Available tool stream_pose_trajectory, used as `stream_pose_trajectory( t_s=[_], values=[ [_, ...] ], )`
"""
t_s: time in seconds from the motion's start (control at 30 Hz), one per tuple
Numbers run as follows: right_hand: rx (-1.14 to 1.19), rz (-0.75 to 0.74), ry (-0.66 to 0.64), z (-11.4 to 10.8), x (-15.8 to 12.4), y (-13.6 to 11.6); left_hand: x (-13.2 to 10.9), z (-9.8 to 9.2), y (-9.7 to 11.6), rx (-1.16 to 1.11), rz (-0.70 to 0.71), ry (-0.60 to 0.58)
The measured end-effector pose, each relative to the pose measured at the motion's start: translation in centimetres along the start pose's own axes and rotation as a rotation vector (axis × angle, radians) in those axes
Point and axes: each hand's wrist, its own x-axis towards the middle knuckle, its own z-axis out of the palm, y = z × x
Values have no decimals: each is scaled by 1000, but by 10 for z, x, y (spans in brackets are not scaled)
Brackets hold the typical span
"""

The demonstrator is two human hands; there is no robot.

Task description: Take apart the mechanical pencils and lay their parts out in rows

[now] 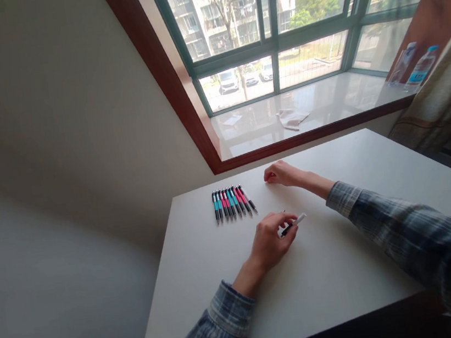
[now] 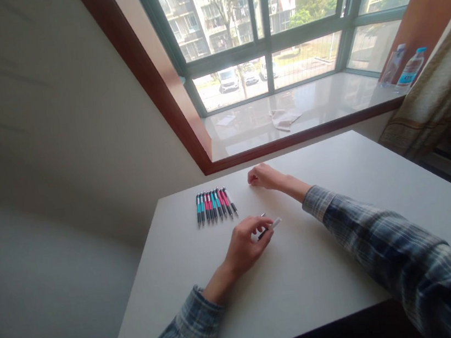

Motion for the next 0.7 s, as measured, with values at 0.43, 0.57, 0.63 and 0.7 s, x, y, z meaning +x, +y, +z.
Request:
stream_pose_trajectory(
  t_s=[0.43, 0.57, 0.63, 0.7],
  values=[
    [323, 146, 227, -12, -109, -2, 6, 0, -2, 53, -134, 109],
    [764, 219, 224, -10, -111, -8, 8, -1, -4, 53, -220, 148],
    [905, 197, 231, -10, -109, -15, 8, -2, -5, 53, -241, 160],
    [985, 175, 237, -11, -109, -23, 8, -2, -6, 59, -248, 164]
  ],
)
